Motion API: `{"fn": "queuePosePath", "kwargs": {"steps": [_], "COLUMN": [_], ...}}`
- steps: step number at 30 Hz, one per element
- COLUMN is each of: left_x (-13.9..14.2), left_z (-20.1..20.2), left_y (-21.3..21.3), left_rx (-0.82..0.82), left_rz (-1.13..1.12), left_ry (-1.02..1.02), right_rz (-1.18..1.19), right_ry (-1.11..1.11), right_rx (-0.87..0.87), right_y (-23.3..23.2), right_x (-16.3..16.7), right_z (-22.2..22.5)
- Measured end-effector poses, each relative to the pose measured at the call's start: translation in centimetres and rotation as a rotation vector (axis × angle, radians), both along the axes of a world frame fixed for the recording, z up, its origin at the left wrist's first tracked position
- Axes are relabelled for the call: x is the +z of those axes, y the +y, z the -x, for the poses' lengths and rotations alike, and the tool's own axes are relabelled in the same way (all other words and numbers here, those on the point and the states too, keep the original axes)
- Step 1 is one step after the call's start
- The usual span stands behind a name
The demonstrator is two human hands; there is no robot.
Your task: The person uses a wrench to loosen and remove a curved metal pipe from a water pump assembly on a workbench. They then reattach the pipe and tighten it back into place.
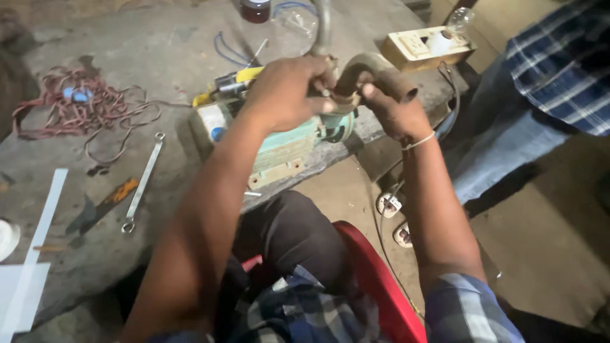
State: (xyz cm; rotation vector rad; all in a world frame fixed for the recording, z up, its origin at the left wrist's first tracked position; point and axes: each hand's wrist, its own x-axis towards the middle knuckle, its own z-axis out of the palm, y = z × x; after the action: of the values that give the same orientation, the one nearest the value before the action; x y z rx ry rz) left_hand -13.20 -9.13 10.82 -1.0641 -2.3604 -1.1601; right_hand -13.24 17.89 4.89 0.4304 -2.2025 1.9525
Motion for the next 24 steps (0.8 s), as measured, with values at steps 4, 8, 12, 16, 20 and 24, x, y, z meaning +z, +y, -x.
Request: {"fn": "queuePosePath", "kwargs": {"steps": [4, 8, 12, 16, 20, 24], "left_x": [0.1, 0.2, -0.2, -1.2, -1.2, -0.6], "left_z": [-0.3, -0.7, -0.4, 1.0, 2.4, 2.2], "left_y": [0.5, 1.0, 0.6, 0.5, 1.1, 1.9], "left_rx": [0.159, 0.201, 0.112, -0.039, -0.17, 0.0], "left_rz": [0.077, 0.109, 0.076, -0.241, -0.521, -0.221], "left_ry": [0.055, -0.065, -0.009, -0.08, -0.281, -0.047], "right_rz": [-0.136, -0.436, -0.409, -0.521, -0.355, -0.466], "right_ry": [0.11, 0.195, 0.217, 0.215, 0.21, 0.175], "right_rx": [-0.003, -0.069, -0.079, -0.077, -0.008, -0.099], "right_y": [0.0, 0.4, 0.1, -0.1, -0.5, -0.8], "right_x": [0.6, 1.2, 1.4, 2.0, 2.4, 2.6], "right_z": [-0.3, -0.6, -0.8, -1.0, -1.3, -1.4]}}
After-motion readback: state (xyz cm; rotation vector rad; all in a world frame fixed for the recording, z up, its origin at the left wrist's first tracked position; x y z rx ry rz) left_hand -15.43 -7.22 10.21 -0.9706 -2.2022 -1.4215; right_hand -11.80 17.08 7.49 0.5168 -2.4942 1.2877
